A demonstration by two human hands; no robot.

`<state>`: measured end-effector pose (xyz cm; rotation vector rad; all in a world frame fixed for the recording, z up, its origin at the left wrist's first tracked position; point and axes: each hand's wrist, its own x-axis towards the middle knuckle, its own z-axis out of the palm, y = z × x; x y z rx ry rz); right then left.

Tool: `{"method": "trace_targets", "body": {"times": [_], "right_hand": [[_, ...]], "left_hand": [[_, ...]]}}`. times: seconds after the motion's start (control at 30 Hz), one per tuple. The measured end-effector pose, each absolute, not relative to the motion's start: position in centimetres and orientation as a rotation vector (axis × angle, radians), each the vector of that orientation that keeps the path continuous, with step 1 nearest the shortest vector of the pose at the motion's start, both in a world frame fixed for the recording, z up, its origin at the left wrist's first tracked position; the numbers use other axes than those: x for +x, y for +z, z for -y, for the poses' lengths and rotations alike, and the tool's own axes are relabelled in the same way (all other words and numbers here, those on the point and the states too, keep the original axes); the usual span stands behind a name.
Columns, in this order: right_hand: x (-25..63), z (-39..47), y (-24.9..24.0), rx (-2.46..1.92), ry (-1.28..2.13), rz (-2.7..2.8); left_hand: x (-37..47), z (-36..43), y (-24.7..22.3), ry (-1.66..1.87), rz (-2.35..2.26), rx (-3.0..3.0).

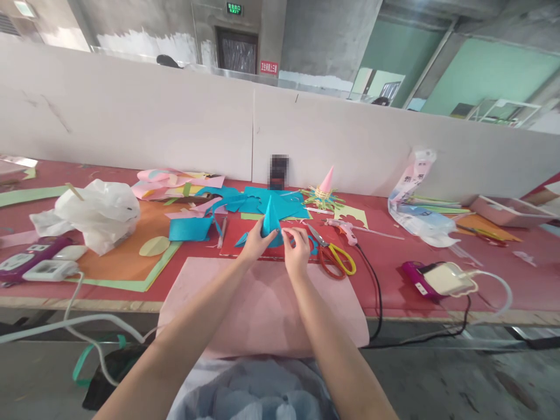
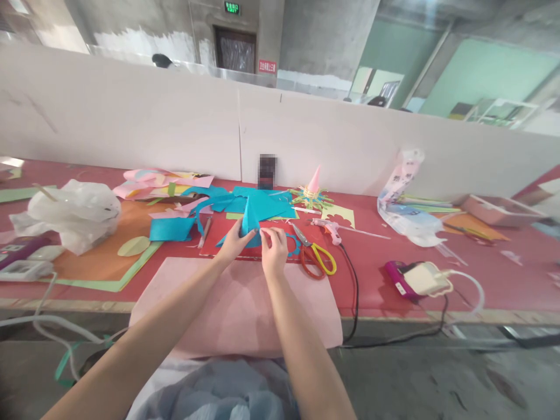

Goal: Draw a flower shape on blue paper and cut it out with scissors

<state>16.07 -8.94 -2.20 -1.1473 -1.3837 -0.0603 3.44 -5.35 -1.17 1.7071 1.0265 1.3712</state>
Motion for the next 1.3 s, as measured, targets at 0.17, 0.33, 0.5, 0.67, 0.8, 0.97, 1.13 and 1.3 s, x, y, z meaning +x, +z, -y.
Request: {"method": "trace_targets", "body": {"times": [0.17, 0.33, 0.5, 0.67, 0.8, 0.97, 1.13, 1.3], "right_hand": [[15.9, 9.0, -2.2, -1.098, -0.176, 1.491], [15.9, 8.8, -2.3, -1.106, -0.163, 1.518], [15.8, 8.8, -2.3, -1.104, -0.138, 1.516], [15.7, 9.0, -2.2, -1.117, -0.125, 1.526], [15.8, 8.9, -2.4, -1.119, -0.116, 1.523], [15.9, 8.6, -2.7, -1.125, -0.095, 1.496], [16.2, 8.5, -2.6, -1.096, -0.089, 1.431], [16.4, 8.7, -2.2, -1.079, -0.059, 1.374]], "left_hand": [[3.5, 5.7, -1.2, 1.348, -1.064, 1.899], [3.4, 5.8, -1.2, 1.294, -1.122, 2.034], [3.3, 6.0, -1.0, 1.262, -1.193, 2.089], [3.4, 6.0, -1.1, 1.240, -1.202, 2.110], [3.4, 5.9, -1.2, 1.241, -1.171, 2.118], [3.6, 5.9, -1.4, 1.252, -1.117, 2.099], [3.6, 5.6, -1.9, 1.298, -0.985, 2.027], [3.6, 5.1, -2.3, 1.237, -0.939, 1.779]]}}
